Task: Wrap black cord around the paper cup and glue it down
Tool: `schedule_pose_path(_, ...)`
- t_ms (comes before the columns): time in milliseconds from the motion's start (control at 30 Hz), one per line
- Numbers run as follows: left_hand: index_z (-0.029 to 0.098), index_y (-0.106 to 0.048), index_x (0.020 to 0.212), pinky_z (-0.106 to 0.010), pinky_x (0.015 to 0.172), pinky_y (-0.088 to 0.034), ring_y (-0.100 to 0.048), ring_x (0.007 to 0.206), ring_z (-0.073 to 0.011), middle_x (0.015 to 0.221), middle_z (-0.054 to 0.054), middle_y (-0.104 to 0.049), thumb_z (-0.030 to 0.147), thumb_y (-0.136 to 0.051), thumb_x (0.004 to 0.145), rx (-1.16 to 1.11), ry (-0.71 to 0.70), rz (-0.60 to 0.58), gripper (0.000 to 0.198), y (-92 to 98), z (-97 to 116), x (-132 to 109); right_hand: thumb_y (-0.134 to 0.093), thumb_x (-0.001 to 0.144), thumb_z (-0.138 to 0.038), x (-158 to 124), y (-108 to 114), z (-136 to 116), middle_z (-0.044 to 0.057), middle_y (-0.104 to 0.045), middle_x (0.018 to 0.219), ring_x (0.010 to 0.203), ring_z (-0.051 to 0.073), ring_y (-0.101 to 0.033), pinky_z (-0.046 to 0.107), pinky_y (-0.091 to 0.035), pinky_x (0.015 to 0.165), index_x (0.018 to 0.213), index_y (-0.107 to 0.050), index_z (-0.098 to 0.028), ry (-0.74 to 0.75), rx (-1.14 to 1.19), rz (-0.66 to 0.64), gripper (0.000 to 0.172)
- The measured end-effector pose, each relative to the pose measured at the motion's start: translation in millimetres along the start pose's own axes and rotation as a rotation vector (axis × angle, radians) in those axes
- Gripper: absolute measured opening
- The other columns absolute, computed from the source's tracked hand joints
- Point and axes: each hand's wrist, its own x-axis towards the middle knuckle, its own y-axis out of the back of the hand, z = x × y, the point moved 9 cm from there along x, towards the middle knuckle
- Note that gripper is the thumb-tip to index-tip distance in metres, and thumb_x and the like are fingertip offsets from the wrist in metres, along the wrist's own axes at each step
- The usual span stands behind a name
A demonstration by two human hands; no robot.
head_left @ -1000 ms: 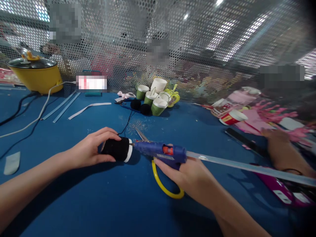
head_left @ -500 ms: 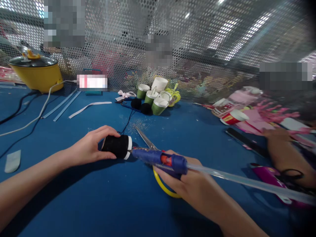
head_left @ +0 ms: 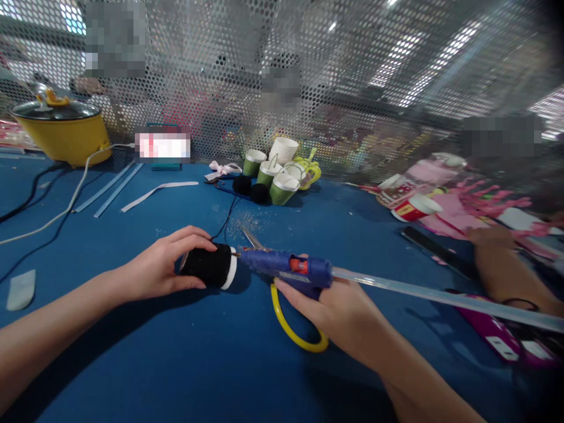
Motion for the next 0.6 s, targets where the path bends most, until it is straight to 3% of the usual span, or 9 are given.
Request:
schedule_pose_path(133, 0.021, -0.045, 0.113, -0.035, 0.089, -0.044, -0.050, 0.107, -0.0215, 0.117, -0.010, -0.048, 0.027, -0.061, 0.078, 0.009, -0.008, 0.006, 0.039, 0.0, 1, -1, -0.050, 0.078, -0.032, 6, -13, 21, 0.007, -0.066, 0.064, 0.060, 0.021, -0.062, 0.030, -0.047, 0.054, 0.076, -0.067, -0.017, -0.247, 0.190, -0.065, 0.022)
schedule_pose_path(267, 0.020, -0.045, 0.112, -0.034, 0.088, -0.044, -0.050, 0.106, -0.0215, 0.118, -0.011, -0.048, 0.027, -0.061, 0.078, 0.012, -0.019, 0.007, 0.039, -0.4, 2, -1, -0.053, 0.076, -0.030, 8, -21, 28, 0.005, -0.067, 0.069, 0.063, 0.020, -0.061, 0.030, -0.048, 0.060, 0.077, -0.064, -0.016, -0.376, 0.355, -0.058, 0.018)
schedule_pose_path(333, 0.020, -0.045, 0.112, -0.034, 0.089, -0.044, -0.050, 0.107, -0.0215, 0.118, -0.011, -0.047, 0.027, -0.061, 0.078, 0.014, -0.020, 0.007, 0.038, -0.3, 2, -1, -0.054, 0.075, -0.029, 8, -23, 29, 0.002, -0.063, 0.062, 0.056, 0.016, -0.058, 0.027, -0.046, 0.056, 0.071, -0.061, -0.018, -0.418, 0.441, -0.076, 0.015)
schedule_pose_path(433, 0.020, -0.045, 0.112, -0.034, 0.090, -0.043, -0.049, 0.108, -0.0216, 0.118, -0.011, -0.048, 0.027, -0.061, 0.078, 0.014, -0.014, 0.008, 0.038, 0.2, 2, 0, -0.053, 0.076, -0.036, 6, -33, 34, -0.003, -0.051, 0.044, 0.040, 0.011, -0.048, 0.024, -0.040, 0.043, 0.054, -0.050, -0.019, -0.527, 0.612, -0.175, 0.028)
schedule_pose_path(500, 0.020, -0.046, 0.112, -0.034, 0.090, -0.043, -0.049, 0.108, -0.0215, 0.117, -0.010, -0.048, 0.027, -0.062, 0.078, 0.016, -0.007, 0.011, 0.038, 0.8, 1, 0, -0.055, 0.075, -0.039, 5, -38, 39, -0.004, -0.047, 0.042, 0.037, 0.009, -0.045, 0.023, -0.038, 0.041, 0.051, -0.046, -0.019, -0.563, 0.733, -0.216, 0.032)
schedule_pose_path(600, 0.021, -0.046, 0.111, -0.035, 0.089, -0.044, -0.050, 0.107, -0.0216, 0.117, -0.010, -0.048, 0.028, -0.062, 0.078, 0.021, -0.001, 0.025, 0.037, 2.1, 0, 0, -0.062, 0.070, -0.037, 9, -37, 61, -0.003, -0.053, 0.046, 0.043, 0.010, -0.050, 0.023, -0.042, 0.047, 0.059, -0.051, -0.017, -0.618, 0.840, -0.092, 0.026)
